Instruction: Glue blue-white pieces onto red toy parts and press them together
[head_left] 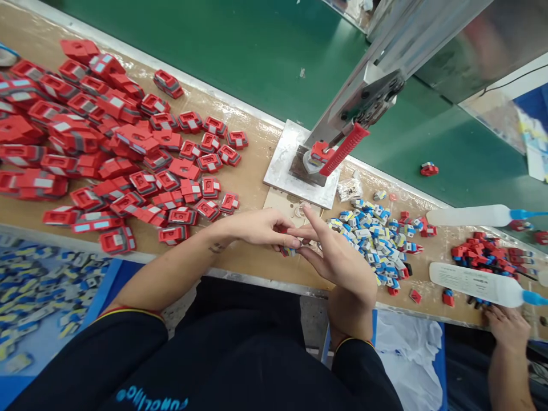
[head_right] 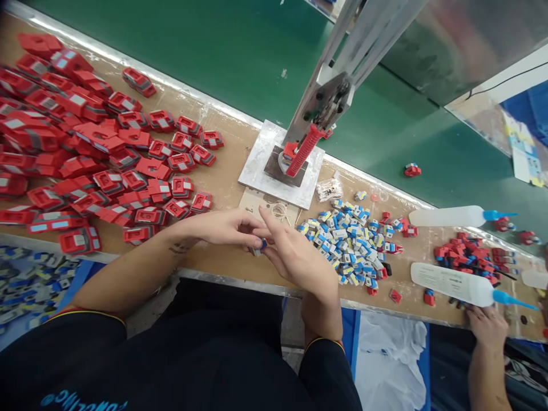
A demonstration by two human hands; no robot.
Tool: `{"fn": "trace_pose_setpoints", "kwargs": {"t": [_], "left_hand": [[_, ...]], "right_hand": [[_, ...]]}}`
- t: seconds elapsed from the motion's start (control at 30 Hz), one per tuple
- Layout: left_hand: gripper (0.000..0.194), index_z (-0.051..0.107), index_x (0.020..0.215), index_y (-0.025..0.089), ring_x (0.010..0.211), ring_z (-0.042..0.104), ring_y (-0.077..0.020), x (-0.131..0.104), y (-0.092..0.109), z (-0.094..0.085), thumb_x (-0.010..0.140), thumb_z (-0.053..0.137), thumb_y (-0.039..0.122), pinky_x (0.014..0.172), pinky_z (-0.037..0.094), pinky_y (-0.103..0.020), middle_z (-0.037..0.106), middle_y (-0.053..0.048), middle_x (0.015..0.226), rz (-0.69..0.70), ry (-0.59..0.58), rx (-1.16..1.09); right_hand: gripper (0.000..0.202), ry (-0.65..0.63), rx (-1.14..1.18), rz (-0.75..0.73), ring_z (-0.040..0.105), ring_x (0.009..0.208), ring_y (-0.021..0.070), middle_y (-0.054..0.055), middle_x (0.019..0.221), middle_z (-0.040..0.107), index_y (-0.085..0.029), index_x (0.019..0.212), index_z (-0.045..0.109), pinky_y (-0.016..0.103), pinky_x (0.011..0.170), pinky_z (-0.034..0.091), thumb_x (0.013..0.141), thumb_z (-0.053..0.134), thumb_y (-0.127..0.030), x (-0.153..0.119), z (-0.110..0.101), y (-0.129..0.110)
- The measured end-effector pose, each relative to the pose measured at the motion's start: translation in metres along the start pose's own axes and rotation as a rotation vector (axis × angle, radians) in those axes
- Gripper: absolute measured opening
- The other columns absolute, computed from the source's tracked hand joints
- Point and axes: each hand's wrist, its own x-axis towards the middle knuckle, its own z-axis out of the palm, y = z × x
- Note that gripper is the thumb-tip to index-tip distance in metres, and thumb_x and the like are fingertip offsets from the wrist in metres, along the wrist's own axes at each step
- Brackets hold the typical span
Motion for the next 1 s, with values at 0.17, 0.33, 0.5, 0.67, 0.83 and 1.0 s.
{"fn": "trace_pose_setpoints", "kwargs": {"t": [0.17, 0.33, 0.5, 0.67, 0.83, 1.0], "left_hand": [[0.051, 0.08, 0.119, 0.014, 0.092, 0.078, -0.0221, -0.005, -0.001, 0.002, 0.085, 0.087, 0.051, 0.081, 0.064, -0.031, 0.081, -0.012, 0.107, 0.214, 0.164, -0.131], [0.083, 0.067, 0.146, 0.021, 0.112, 0.079, -0.0274, -0.009, -0.004, 0.008, 0.071, 0.1, 0.029, 0.097, 0.066, -0.035, 0.079, -0.015, 0.126, 0.491, 0.427, -0.176], [0.078, 0.073, 0.139, 0.026, 0.115, 0.079, -0.0257, -0.002, -0.013, 0.012, 0.066, 0.102, 0.024, 0.103, 0.064, -0.03, 0.08, -0.012, 0.128, 0.797, 0.544, -0.017], [0.076, 0.069, 0.144, 0.025, 0.109, 0.081, -0.0248, -0.003, -0.015, 0.016, 0.074, 0.098, 0.031, 0.099, 0.066, -0.03, 0.082, -0.013, 0.122, 0.875, 0.636, 0.199], [0.073, 0.069, 0.144, 0.026, 0.108, 0.081, -0.0221, -0.01, -0.012, 0.017, 0.076, 0.097, 0.032, 0.099, 0.064, -0.026, 0.082, -0.012, 0.121, 0.897, 0.665, 0.321], [0.068, 0.072, 0.135, 0.022, 0.103, 0.081, -0.023, -0.008, -0.012, 0.018, 0.074, 0.098, 0.035, 0.093, 0.065, -0.029, 0.082, -0.012, 0.117, 0.84, 0.664, 0.208]], "right_hand": [[0.085, 0.338, 0.09, 0.012, 0.077, 0.11, 0.0228, 0.011, 0.139, 0.073, -0.036, 0.17, 0.024, 0.039, 0.091, 0.068, 0.1, 0.068, -0.016, -0.005, 0.008, 0.004], [0.073, 0.559, 0.181, 0.122, 0.066, 0.135, 0.0324, 0.015, 0.146, 0.067, -0.031, 0.157, 0.049, 0.048, 0.101, 0.066, 0.093, 0.079, -0.049, -0.004, 0.025, 0.015], [0.064, 0.513, 0.339, 0.076, 0.069, 0.136, 0.0317, 0.013, 0.145, 0.071, -0.032, 0.152, 0.058, 0.052, 0.114, 0.061, 0.094, 0.073, -0.057, 0.0, 0.038, 0.024], [0.061, 0.578, 0.381, 0.056, 0.072, 0.133, 0.0312, 0.013, 0.143, 0.074, -0.03, 0.149, 0.061, 0.05, 0.112, 0.063, 0.094, 0.074, -0.054, -0.001, 0.047, 0.024], [0.059, 0.615, 0.391, -0.015, 0.073, 0.133, 0.028, 0.011, 0.143, 0.074, -0.032, 0.151, 0.059, 0.045, 0.112, 0.063, 0.095, 0.076, -0.044, 0.0, 0.048, 0.02], [0.063, 0.575, 0.321, -0.025, 0.076, 0.127, 0.0289, 0.013, 0.138, 0.076, -0.029, 0.149, 0.059, 0.044, 0.105, 0.066, 0.092, 0.08, -0.046, 0.003, 0.044, 0.024]]}}
